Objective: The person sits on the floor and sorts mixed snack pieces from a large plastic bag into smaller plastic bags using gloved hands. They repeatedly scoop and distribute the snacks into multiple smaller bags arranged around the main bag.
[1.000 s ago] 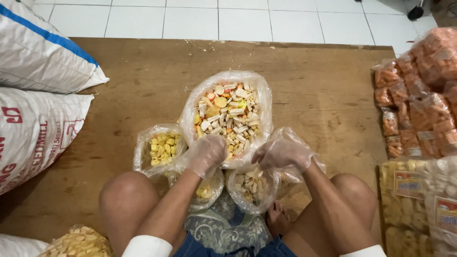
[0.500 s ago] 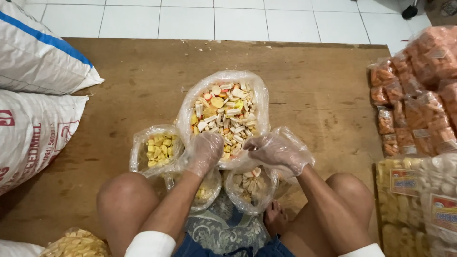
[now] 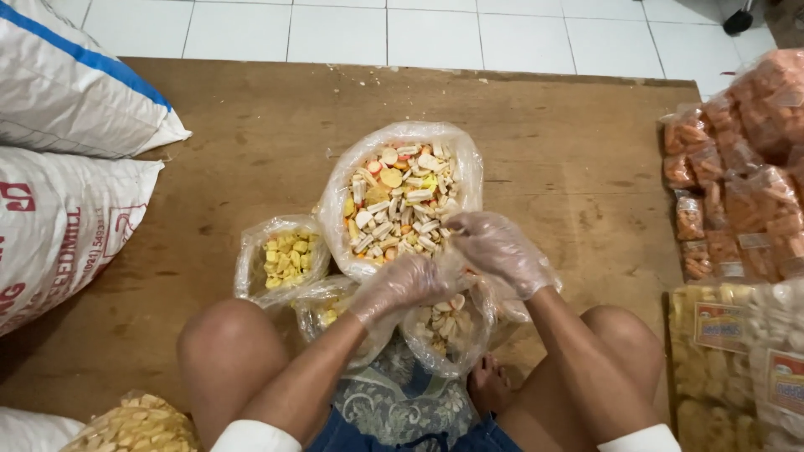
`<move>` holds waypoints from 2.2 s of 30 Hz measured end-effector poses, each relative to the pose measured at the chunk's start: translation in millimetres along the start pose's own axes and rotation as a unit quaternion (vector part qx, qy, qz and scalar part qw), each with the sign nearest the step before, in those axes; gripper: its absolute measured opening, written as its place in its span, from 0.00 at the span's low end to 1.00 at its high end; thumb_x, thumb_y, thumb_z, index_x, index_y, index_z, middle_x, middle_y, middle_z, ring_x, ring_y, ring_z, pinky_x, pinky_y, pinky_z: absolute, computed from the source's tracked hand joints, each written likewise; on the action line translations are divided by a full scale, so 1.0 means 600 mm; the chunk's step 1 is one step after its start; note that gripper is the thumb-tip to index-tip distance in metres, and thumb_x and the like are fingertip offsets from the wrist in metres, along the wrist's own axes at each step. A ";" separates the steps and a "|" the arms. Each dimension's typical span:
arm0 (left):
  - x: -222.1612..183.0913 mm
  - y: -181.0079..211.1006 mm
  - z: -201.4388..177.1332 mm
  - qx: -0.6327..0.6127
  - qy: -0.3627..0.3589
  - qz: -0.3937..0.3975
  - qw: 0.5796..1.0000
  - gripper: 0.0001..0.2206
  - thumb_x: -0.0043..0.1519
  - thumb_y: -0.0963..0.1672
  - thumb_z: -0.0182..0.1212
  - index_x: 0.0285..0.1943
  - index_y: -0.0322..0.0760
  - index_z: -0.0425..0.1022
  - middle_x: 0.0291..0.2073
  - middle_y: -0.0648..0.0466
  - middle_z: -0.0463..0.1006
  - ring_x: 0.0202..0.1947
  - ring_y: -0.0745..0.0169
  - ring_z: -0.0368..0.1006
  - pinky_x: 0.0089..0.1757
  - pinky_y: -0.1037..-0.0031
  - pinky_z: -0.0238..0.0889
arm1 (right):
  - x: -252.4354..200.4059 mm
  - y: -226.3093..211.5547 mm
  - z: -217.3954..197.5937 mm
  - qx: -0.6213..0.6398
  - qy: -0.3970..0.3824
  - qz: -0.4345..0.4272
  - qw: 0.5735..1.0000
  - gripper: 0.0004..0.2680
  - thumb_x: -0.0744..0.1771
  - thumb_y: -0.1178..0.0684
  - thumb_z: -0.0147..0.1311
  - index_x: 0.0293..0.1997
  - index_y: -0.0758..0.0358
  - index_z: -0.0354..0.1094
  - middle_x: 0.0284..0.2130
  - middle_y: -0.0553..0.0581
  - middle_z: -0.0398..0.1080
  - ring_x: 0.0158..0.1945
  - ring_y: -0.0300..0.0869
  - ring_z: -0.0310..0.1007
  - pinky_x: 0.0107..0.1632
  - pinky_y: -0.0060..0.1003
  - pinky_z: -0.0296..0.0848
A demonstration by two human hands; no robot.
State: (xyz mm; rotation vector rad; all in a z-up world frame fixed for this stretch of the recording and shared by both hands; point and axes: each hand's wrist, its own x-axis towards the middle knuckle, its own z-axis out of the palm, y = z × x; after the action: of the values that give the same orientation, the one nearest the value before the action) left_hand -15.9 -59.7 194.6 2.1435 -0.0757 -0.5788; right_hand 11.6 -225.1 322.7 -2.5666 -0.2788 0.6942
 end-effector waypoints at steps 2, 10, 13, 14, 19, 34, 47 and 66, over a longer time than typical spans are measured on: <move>-0.002 -0.004 0.002 0.018 -0.007 -0.020 1.000 0.09 0.60 0.47 0.62 0.30 0.41 0.78 0.21 0.54 0.77 0.24 0.59 0.70 0.28 0.73 0.63 | 0.032 0.037 0.058 -0.038 -0.027 -0.001 0.999 0.15 0.64 0.46 0.52 0.55 0.47 0.76 0.49 0.58 0.77 0.57 0.51 0.76 0.60 0.46 0.73; -0.002 -0.036 -0.009 0.099 -0.017 -0.120 0.988 0.13 0.72 0.45 0.52 0.32 0.40 0.73 0.19 0.60 0.69 0.13 0.76 0.56 0.17 0.87 0.52 | 0.109 0.110 0.193 0.084 -0.048 -0.035 0.995 0.25 0.63 0.20 0.21 0.21 0.49 0.52 0.18 0.42 0.52 0.21 0.32 0.50 0.26 0.26 0.58; 0.024 -0.096 0.045 0.260 -0.055 -0.077 0.961 0.14 0.74 0.46 0.39 0.38 0.40 0.69 0.25 0.60 0.68 0.15 0.78 0.52 0.17 0.89 0.49 | 0.129 0.125 0.213 -0.055 -0.087 -0.043 0.994 0.20 0.66 0.27 0.27 0.35 0.50 0.60 0.34 0.50 0.60 0.40 0.42 0.55 0.44 0.41 0.54; 0.040 -0.142 0.079 0.432 0.211 0.133 0.867 0.15 0.69 0.43 0.39 0.30 0.35 0.68 0.19 0.51 0.61 0.13 0.62 0.52 0.15 0.73 0.47 | 0.135 0.132 0.218 -0.159 -0.115 -0.049 0.979 0.18 0.68 0.33 0.31 0.45 0.50 0.66 0.46 0.55 0.65 0.54 0.49 0.59 0.58 0.52 0.52; 0.104 -0.288 0.143 0.561 0.418 0.334 0.631 0.14 0.63 0.37 0.40 0.23 0.26 0.66 0.13 0.41 0.55 0.11 0.45 0.51 0.13 0.55 0.47 | 0.019 0.005 0.070 -0.419 -0.061 -0.218 0.879 0.12 0.69 0.54 0.42 0.50 0.60 0.76 0.48 0.62 0.78 0.60 0.56 0.72 0.71 0.59 0.56; 0.037 -0.092 0.061 0.295 0.065 0.184 0.936 0.15 0.60 0.51 0.50 0.29 0.40 0.75 0.23 0.50 0.76 0.30 0.43 0.76 0.33 0.54 0.70 | 0.030 0.065 0.017 -0.182 -0.182 -0.029 0.966 0.15 0.63 0.29 0.49 0.48 0.31 0.77 0.48 0.38 0.79 0.60 0.41 0.72 0.65 0.41 0.68; -0.159 -0.025 -0.021 0.264 -0.043 0.075 0.960 0.18 0.59 0.57 0.52 0.34 0.48 0.78 0.31 0.56 0.83 0.40 0.54 0.81 0.41 0.64 0.76 | 0.127 0.065 0.130 -0.117 -0.095 -0.032 0.988 0.16 0.62 0.47 0.44 0.50 0.54 0.76 0.47 0.64 0.76 0.59 0.53 0.73 0.62 0.46 0.70; -0.198 -0.148 0.035 0.381 0.303 -0.006 0.874 0.12 0.56 0.43 0.52 0.18 0.44 0.72 0.09 0.55 0.67 0.14 0.52 0.68 0.17 0.58 0.53 | 0.098 -0.044 0.119 0.270 -0.103 -0.075 0.954 0.11 0.57 0.47 0.70 0.34 0.60 0.75 0.26 0.60 0.79 0.30 0.43 0.79 0.30 0.31 0.77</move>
State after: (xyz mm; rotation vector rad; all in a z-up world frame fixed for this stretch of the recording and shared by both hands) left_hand -144.1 8.8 159.2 3.0007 0.0731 0.2006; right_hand 22.8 -156.9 256.2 -1.9380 -0.2975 0.8460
